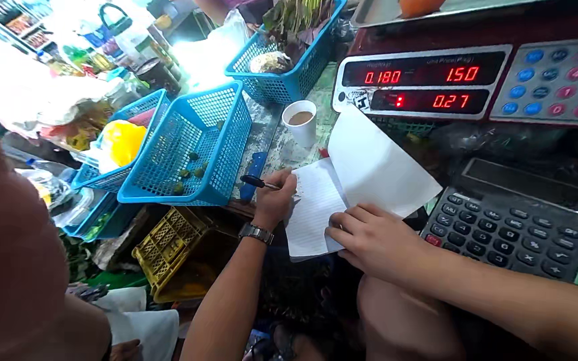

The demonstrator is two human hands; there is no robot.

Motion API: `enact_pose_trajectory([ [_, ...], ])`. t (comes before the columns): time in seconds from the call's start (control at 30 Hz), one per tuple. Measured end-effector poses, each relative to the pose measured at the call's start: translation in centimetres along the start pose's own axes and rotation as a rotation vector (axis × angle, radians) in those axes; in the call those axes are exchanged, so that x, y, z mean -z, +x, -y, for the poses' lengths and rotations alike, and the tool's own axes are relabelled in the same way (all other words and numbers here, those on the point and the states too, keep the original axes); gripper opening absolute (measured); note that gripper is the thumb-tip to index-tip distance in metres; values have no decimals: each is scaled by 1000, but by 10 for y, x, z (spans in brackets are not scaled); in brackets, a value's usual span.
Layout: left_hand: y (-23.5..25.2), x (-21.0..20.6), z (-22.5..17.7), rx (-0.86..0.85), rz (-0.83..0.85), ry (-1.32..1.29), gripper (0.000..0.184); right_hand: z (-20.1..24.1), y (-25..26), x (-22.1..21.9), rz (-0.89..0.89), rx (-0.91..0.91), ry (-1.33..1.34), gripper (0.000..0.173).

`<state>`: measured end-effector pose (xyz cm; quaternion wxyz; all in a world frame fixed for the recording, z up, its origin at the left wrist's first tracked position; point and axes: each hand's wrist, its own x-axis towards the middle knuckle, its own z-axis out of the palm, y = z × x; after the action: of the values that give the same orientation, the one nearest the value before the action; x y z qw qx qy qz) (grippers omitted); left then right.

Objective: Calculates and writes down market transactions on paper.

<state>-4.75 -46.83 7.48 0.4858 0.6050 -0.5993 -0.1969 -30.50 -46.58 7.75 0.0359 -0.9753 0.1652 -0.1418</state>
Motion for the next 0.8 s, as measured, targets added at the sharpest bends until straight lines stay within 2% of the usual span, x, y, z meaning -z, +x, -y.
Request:
enact_pose_trajectory([
  [0.37, 1, 0, 2, -19, 45, 129, 35, -8, -5, 6, 69, 27, 54, 38],
  [0.43, 2, -1, 2, -46, 53, 90, 37, -8, -5, 5, 64, 24, 53, 37],
  [0.53, 1, 1, -1, 9, 94, 47, 37, -8, -6, 5, 64, 17, 57, 37],
  [0.63, 2, 1, 0, 26, 63, -2, 37, -8, -6, 5, 60, 8, 68, 37],
  [0.8, 1, 5, 0, 57, 36, -9, 27, -3, -4, 4, 22, 14, 76, 32],
])
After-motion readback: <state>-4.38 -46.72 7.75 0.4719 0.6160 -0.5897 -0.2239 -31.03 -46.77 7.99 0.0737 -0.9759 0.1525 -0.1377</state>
